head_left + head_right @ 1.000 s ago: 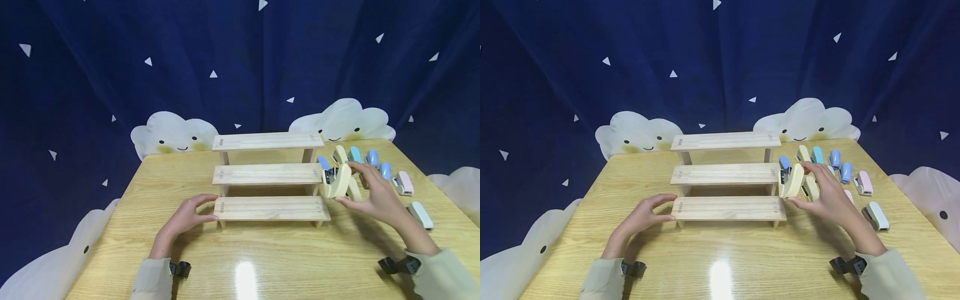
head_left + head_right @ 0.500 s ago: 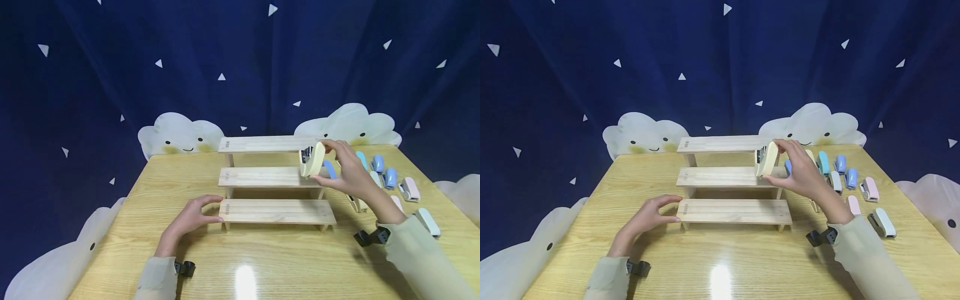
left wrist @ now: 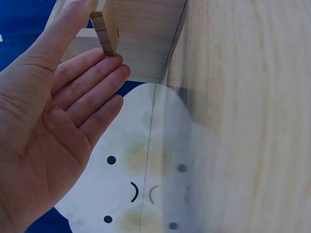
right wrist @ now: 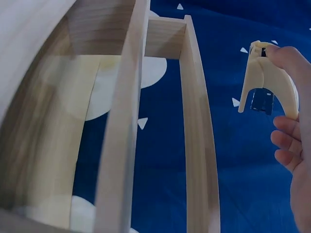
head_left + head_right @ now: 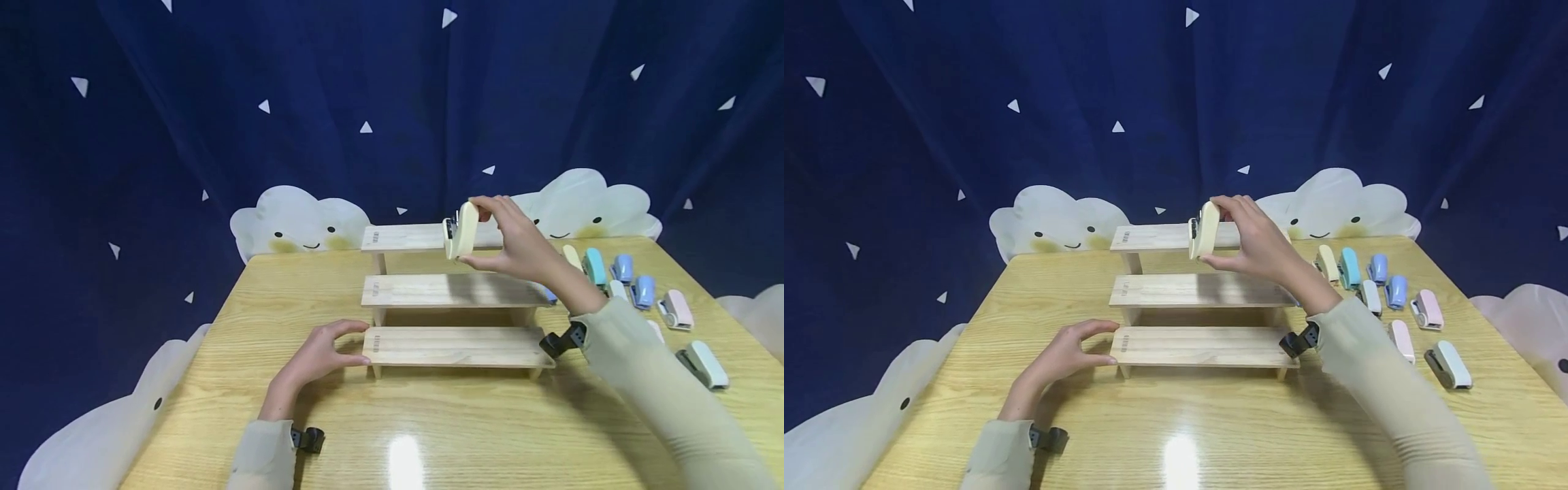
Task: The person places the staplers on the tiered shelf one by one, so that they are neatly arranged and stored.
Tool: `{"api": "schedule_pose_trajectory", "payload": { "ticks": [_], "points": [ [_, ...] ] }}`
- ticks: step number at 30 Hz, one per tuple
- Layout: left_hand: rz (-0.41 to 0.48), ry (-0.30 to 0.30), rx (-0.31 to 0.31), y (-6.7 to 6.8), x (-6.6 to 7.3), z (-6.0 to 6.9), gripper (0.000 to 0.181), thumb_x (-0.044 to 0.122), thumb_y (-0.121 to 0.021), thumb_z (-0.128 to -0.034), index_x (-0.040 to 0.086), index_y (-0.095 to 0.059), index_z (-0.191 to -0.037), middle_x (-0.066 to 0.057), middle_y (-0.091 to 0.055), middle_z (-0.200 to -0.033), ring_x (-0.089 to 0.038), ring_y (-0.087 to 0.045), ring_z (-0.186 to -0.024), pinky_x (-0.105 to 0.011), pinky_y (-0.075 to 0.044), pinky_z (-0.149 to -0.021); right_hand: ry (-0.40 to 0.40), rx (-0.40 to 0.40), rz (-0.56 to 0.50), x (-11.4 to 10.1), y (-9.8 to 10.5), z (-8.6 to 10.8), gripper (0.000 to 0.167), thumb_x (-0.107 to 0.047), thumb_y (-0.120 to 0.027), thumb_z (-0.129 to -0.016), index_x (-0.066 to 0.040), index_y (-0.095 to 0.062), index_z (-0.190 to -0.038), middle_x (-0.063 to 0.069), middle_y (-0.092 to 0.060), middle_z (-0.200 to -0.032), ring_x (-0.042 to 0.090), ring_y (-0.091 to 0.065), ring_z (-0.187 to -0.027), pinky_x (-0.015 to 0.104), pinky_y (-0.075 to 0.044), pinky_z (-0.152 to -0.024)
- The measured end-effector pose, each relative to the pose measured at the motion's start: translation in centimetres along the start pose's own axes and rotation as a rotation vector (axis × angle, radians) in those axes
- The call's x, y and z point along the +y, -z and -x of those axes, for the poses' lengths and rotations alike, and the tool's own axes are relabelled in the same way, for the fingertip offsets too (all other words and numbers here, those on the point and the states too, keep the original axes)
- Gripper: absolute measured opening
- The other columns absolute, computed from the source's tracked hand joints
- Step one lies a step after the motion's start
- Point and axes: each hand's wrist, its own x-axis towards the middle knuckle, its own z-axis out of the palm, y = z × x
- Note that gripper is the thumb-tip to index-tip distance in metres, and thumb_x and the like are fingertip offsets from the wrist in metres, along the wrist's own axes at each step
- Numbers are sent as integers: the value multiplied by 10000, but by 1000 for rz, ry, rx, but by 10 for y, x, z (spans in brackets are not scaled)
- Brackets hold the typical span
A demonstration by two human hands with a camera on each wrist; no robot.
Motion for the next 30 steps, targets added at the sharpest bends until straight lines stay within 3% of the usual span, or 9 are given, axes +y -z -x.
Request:
{"api": "schedule_pose_trajectory", "payload": {
  "ticks": [5,11,30],
  "points": [
    [7,6,-1,0,0,0,671,415,-824,-746,164,-604,-1328,-14,-615,-1371,-261,-554,-1301,-474,-446,-1115,36,-22,-12,-2,-13,-20,846,-264,-914,-642,22,-492,-1318,149,-572,-1044,261,-507,-970,355,-449,-853],
    [0,5,-2,1,-1,0,677,439,-814,-747,172,-601,-1331,-9,-613,-1373,-258,-556,-1299,-474,-450,-1112,53,-56,-29,-3,-30,-40,824,-268,-889,-674,23,-481,-1328,134,-569,-1045,268,-504,-962,368,-444,-838],
    [11,18,-8,-1,-1,-1,684,445,-819,-739,189,-598,-1334,-3,-618,-1367,-238,-567,-1286,-463,-441,-1123,-40,-254,-29,-8,-70,-75,775,-365,-841,-739,-15,-480,-1329,126,-566,-1086,260,-499,-1010,384,-458,-878]
  ]
}}
